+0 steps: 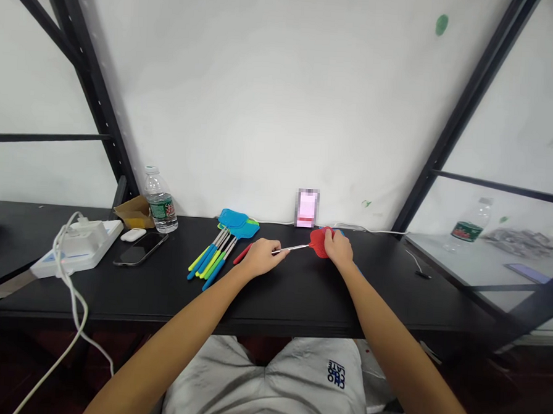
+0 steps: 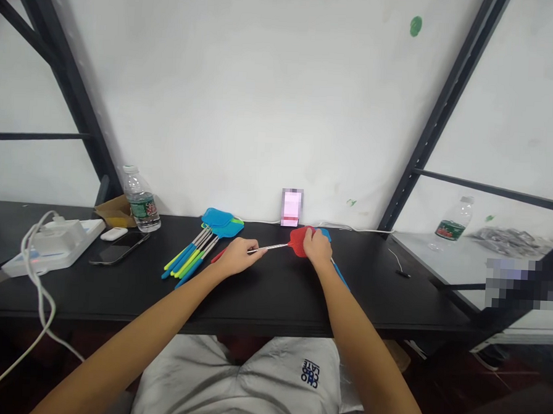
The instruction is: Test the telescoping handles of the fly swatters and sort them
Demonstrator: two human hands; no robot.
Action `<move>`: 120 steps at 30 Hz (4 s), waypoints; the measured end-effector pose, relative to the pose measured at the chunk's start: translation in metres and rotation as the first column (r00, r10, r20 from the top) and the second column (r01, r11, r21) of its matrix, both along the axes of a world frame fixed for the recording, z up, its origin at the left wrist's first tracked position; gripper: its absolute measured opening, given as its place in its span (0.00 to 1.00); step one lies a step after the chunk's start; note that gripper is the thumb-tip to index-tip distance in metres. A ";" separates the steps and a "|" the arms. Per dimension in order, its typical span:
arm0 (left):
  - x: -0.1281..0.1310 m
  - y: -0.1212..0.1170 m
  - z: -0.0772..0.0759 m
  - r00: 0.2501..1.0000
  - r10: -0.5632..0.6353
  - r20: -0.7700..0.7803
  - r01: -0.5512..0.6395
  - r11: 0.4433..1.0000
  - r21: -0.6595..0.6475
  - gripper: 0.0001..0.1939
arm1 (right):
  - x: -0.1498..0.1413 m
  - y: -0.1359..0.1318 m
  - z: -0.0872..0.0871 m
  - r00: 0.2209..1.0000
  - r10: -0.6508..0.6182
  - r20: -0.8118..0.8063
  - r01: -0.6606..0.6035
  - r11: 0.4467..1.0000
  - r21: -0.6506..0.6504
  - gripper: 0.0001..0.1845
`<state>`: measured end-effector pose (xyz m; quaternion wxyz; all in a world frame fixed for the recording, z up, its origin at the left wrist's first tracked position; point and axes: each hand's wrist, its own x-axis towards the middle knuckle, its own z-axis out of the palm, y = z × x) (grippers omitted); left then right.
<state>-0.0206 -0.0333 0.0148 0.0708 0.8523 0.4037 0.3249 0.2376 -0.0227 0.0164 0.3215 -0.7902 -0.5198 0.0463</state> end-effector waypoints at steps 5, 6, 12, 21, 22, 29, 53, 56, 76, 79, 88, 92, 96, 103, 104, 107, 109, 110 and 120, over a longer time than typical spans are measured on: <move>0.002 0.004 0.000 0.995 0.101 0.009 -0.102 0.992 0.070 0.21 | 0.009 0.006 -0.002 0.985 -0.049 -0.164 0.074 0.985 0.153 0.24; 0.001 0.005 0.000 0.991 0.136 0.016 -0.137 0.987 0.082 0.21 | 0.009 0.008 -0.004 0.982 -0.042 -0.187 0.077 0.979 0.186 0.23; 0.002 0.006 0.000 0.980 0.187 0.068 -0.192 0.978 0.084 0.18 | -0.015 0.008 -0.017 0.794 0.506 -0.337 -0.408 0.855 0.321 0.23; 0.007 -0.005 -0.002 0.999 -0.052 0.003 0.052 0.999 -0.002 0.18 | -0.038 0.001 -0.015 0.518 0.622 -0.587 -0.487 0.779 0.396 0.26; 0.007 -0.005 -0.002 0.998 -0.064 0.004 0.064 0.998 -0.012 0.18 | -0.037 0.001 -0.014 0.512 0.616 -0.599 -0.468 0.785 0.407 0.25; 0.008 -0.006 -0.002 0.992 -0.114 -0.055 0.109 0.991 -0.080 0.17 | -0.031 0.007 -0.012 0.327 0.613 -0.719 -0.373 0.783 0.498 0.20; -0.020 0.021 -0.007 0.736 0.571 -0.362 -0.582 0.808 0.092 0.14 | -0.011 0.011 0.002 0.336 0.316 -0.887 0.124 0.919 0.374 0.11; -0.018 0.022 -0.009 0.768 0.529 -0.360 -0.550 0.834 0.051 0.12 | -0.012 0.011 0.001 0.342 0.325 -0.882 0.114 0.917 0.382 0.11; -0.001 0.013 -0.012 0.985 -0.156 0.071 0.161 0.985 -0.068 0.05 | -0.013 0.010 0.000 0.270 0.416 -0.868 0.025 0.898 0.439 0.12; -0.001 0.013 -0.013 0.984 -0.165 0.063 0.170 0.982 -0.079 0.04 | -0.013 0.010 0.001 0.265 0.428 -0.864 0.013 0.895 0.447 0.13; -0.001 0.013 -0.015 0.984 -0.169 0.060 0.174 0.982 -0.080 0.04 | -0.014 0.008 0.002 0.223 0.478 -0.849 -0.018 0.873 0.487 0.14; 0.000 0.014 -0.015 0.984 -0.166 0.068 0.171 0.983 -0.071 0.04 | -0.012 0.010 0.000 0.204 0.496 -0.844 -0.046 0.866 0.498 0.13; 0.000 0.014 -0.016 0.984 -0.165 0.072 0.170 0.983 -0.071 0.04 | -0.012 0.011 -0.002 0.193 0.512 -0.837 -0.073 0.858 0.508 0.14; 0.001 0.014 -0.015 0.980 -0.168 0.108 0.176 0.982 -0.063 0.04 | -0.010 0.013 -0.003 0.179 0.519 -0.836 -0.109 0.855 0.507 0.14; 0.002 0.013 -0.015 0.979 -0.168 0.119 0.176 0.983 -0.061 0.04 | -0.009 0.013 -0.003 0.171 0.518 -0.838 -0.114 0.855 0.506 0.14; 0.003 0.012 -0.013 0.973 -0.172 0.151 0.181 0.982 -0.048 0.04 | -0.011 0.013 -0.004 0.153 0.507 -0.848 -0.158 0.860 0.485 0.14; 0.004 0.011 -0.013 0.970 -0.180 0.163 0.189 0.981 -0.042 0.04 | -0.013 0.012 -0.006 0.154 0.497 -0.854 -0.214 0.861 0.462 0.14; 0.005 0.011 -0.013 0.969 -0.184 0.165 0.193 0.980 -0.040 0.04 | -0.014 0.012 -0.007 0.158 0.496 -0.854 -0.243 0.858 0.453 0.15; 0.005 0.009 -0.013 0.971 -0.173 0.165 0.181 0.983 -0.033 0.04 | -0.022 0.008 -0.011 0.195 0.511 -0.837 -0.345 0.835 0.429 0.16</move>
